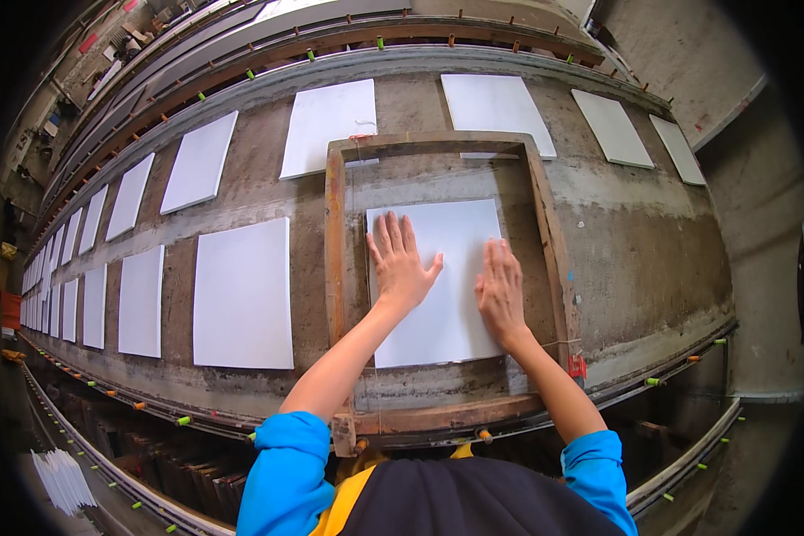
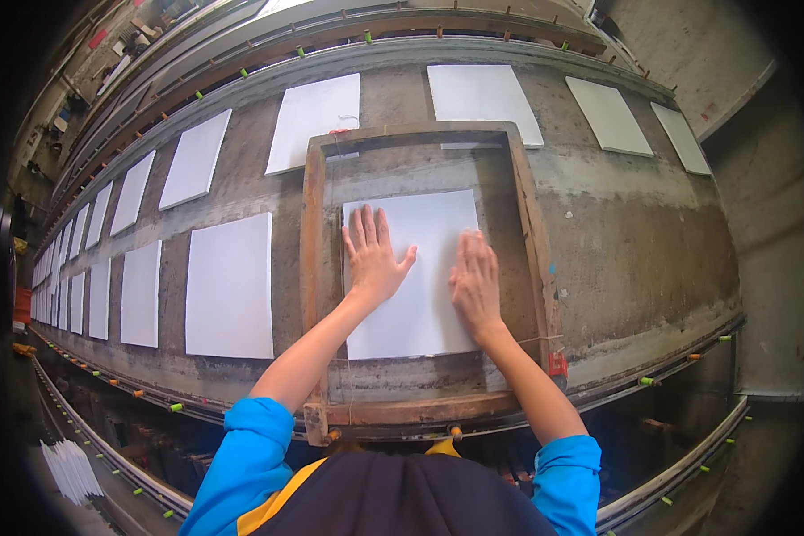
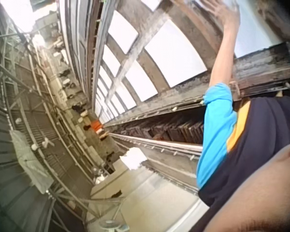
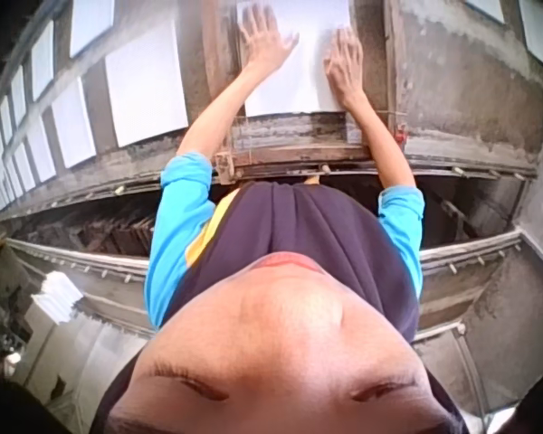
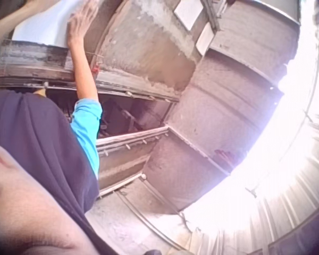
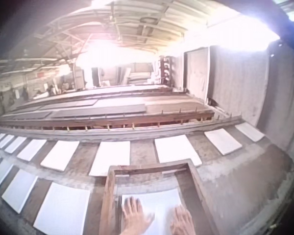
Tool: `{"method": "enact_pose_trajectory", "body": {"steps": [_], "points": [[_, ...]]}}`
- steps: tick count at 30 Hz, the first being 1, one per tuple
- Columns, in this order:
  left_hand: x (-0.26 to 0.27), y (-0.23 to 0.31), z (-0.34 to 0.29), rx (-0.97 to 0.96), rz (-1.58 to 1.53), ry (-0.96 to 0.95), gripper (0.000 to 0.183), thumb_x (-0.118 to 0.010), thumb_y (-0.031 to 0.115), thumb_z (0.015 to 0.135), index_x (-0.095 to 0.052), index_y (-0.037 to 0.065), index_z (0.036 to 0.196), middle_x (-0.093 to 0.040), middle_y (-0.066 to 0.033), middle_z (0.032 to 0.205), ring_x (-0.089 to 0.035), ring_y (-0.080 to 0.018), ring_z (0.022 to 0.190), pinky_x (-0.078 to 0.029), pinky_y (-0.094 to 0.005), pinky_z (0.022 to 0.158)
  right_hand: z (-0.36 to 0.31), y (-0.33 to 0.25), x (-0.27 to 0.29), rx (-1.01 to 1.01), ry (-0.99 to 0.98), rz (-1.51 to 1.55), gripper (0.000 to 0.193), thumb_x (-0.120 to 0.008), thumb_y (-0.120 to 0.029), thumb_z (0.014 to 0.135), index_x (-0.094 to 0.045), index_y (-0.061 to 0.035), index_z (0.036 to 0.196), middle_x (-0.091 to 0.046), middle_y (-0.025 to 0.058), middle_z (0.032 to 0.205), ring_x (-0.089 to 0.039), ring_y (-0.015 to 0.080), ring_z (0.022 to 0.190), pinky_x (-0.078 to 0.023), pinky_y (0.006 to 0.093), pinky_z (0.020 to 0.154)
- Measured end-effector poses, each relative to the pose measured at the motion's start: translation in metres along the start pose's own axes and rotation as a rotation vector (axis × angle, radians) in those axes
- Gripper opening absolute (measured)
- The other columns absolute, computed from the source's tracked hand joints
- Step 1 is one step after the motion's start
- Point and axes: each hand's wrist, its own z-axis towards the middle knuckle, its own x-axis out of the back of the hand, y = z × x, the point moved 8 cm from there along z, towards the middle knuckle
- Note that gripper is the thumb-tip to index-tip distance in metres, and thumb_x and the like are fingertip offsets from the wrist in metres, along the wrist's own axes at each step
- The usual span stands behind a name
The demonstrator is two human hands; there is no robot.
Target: The person repeatedly picks up white rectangular panels from a conveyor belt, places them into a wooden frame, and presses them down with both hands. The person then removes the frame and repeats the process with additional panels along the conveyor line.
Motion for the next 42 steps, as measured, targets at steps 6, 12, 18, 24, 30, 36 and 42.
{"method": "enact_pose_trajectory", "body": {"steps": [6, 12, 18, 24, 30, 36, 42], "points": [[0.009, 0.01, 0.004, -0.048, -0.043, -0.047, 0.071, -0.052, 0.046, 0.079, -0.025, 0.02, 0.139, -0.01, -0.0238, 0.143, 0.001, -0.0438, 0.132, 0.0, -0.0629, 0.1, 0.057, -0.018, -0.034, 0.199, -0.087, 0.256, 0.049, -0.037, -0.02, 0.088, -0.032, 0.0024, 0.131, -0.031, 0.0179, 0.138, -0.026, 0.0284, 0.13, -0.02, 0.0384, 0.108], [0.004, 0.005, 0.028, -0.04, -0.023, -0.04, 0.064, -0.048, 0.043, 0.082, -0.027, 0.022, 0.138, -0.013, -0.0153, 0.145, -0.003, -0.0391, 0.134, -0.001, -0.0648, 0.099, 0.12, -0.013, -0.069, 0.243, -0.093, 0.231, 0.05, -0.034, -0.024, 0.088, -0.032, -0.0015, 0.133, -0.03, 0.0131, 0.14, -0.025, 0.0224, 0.131, -0.018, 0.0368, 0.108], [-0.005, -0.026, 0.059, 0.006, -0.077, 0.086, 0.074, -0.043, 0.047, 0.085, -0.021, -0.001, 0.137, -0.018, -0.0161, 0.144, -0.008, -0.0279, 0.135, -0.002, -0.0498, 0.108, 0.133, 0.025, -0.081, -0.063, -0.08, 0.13, 0.053, -0.03, -0.031, 0.092, -0.025, -0.0027, 0.136, -0.021, 0.0117, 0.144, -0.015, 0.0223, 0.134, -0.014, 0.0399, 0.109], [0.0, -0.035, 0.062, 0.035, -0.038, 0.197, 0.082, -0.043, 0.051, 0.084, -0.021, -0.012, 0.132, -0.018, -0.0246, 0.141, -0.007, -0.0308, 0.135, -0.002, -0.0486, 0.108, 0.132, 0.048, -0.071, -0.301, 0.077, 0.056, 0.056, -0.03, -0.036, 0.093, -0.028, 0.0019, 0.134, -0.024, 0.0153, 0.142, -0.015, 0.0261, 0.134, -0.015, 0.0449, 0.108], [0.002, -0.026, 0.005, -0.079, 0.036, 0.085, 0.08, -0.037, 0.05, 0.087, -0.017, -0.013, 0.133, -0.013, -0.0252, 0.142, -0.007, -0.0309, 0.135, -0.002, -0.0477, 0.108, 0.082, 0.041, -0.051, -0.248, -0.001, 0.021, 0.06, -0.03, -0.04, 0.093, -0.02, -0.0013, 0.138, -0.017, 0.0117, 0.145, -0.011, 0.0225, 0.135, -0.008, 0.0445, 0.109], [0.019, 0.004, -0.081, -0.199, -0.058, -0.026, 0.074, -0.037, 0.044, 0.089, -0.016, -0.012, 0.133, -0.011, -0.0255, 0.142, -0.006, -0.0321, 0.135, -0.003, -0.0495, 0.108, -0.015, -0.004, -0.012, -0.061, -0.125, 0.057, 0.061, -0.031, -0.037, 0.092, -0.014, -0.002, 0.139, -0.012, 0.0122, 0.146, -0.007, 0.0223, 0.136, -0.005, 0.0433, 0.109], [0.023, 0.045, -0.108, -0.284, -0.043, -0.079, 0.06, -0.032, 0.031, 0.092, -0.02, -0.012, 0.132, -0.013, -0.0254, 0.142, -0.007, -0.0325, 0.135, -0.004, -0.0482, 0.108, -0.043, -0.03, 0.002, -0.116, -0.154, 0.107, 0.058, -0.03, -0.026, 0.091, -0.011, 0.0023, 0.138, -0.005, 0.0162, 0.146, -0.001, 0.0248, 0.136, -0.001, 0.0416, 0.11]]}}
